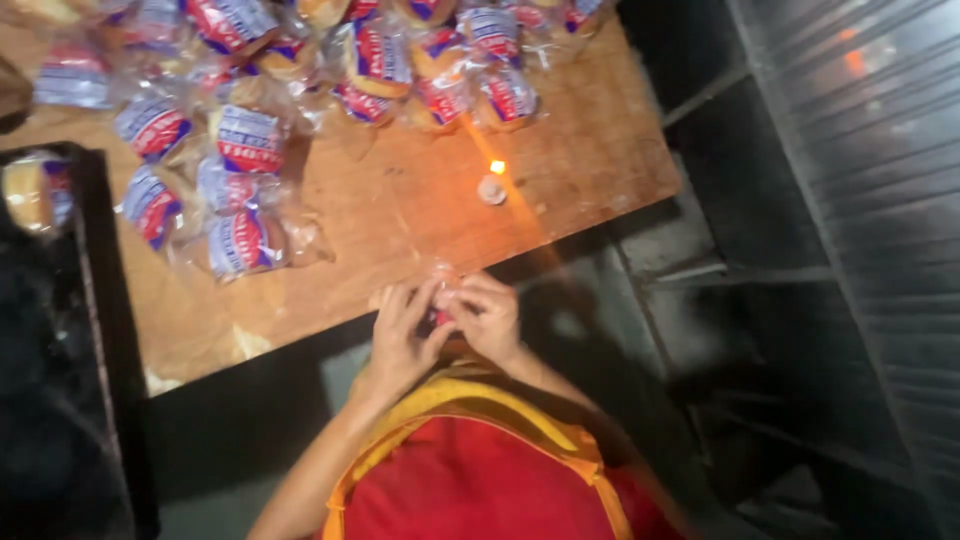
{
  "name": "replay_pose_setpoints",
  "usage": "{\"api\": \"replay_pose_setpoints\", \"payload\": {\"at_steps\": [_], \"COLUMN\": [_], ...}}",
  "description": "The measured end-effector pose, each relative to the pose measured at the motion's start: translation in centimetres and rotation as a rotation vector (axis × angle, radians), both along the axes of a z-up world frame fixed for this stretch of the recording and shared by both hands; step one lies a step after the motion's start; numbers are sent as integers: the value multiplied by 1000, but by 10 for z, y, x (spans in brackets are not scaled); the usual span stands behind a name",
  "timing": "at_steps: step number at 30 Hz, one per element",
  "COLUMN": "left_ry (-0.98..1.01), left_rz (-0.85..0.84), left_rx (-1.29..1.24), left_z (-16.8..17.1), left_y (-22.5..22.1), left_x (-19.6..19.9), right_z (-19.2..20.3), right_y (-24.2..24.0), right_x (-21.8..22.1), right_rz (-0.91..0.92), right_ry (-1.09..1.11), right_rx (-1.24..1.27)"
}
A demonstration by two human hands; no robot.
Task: Manually placing burger buns into plastic bags and sealing the bags using a candle flame.
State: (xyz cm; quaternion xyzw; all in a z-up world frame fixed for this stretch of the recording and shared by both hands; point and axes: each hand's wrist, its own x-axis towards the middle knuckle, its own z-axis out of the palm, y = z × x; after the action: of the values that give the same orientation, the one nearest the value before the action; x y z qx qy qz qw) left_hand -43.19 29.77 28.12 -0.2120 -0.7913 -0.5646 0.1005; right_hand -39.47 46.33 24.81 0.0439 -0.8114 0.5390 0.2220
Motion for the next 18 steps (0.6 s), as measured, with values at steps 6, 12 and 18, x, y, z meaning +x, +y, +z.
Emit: {"api": "replay_pose_setpoints", "payload": {"at_steps": [6, 12, 18], "left_ry": [78, -551, -778], "left_rz": [-292, -264, -177], "left_rx": [-53, 92, 387], "left_z": [-41, -76, -133], "left_y": [15, 64, 124], "left_x": [-37, -66, -102], "right_z": [0, -94, -115], "right_y": [5, 42, 102], "right_x": [-5, -18, -89], "right_rz": [-81, -253, -319], "right_ry": [-178, -384, -386], "right_rx": [-366, -237, -208]}}
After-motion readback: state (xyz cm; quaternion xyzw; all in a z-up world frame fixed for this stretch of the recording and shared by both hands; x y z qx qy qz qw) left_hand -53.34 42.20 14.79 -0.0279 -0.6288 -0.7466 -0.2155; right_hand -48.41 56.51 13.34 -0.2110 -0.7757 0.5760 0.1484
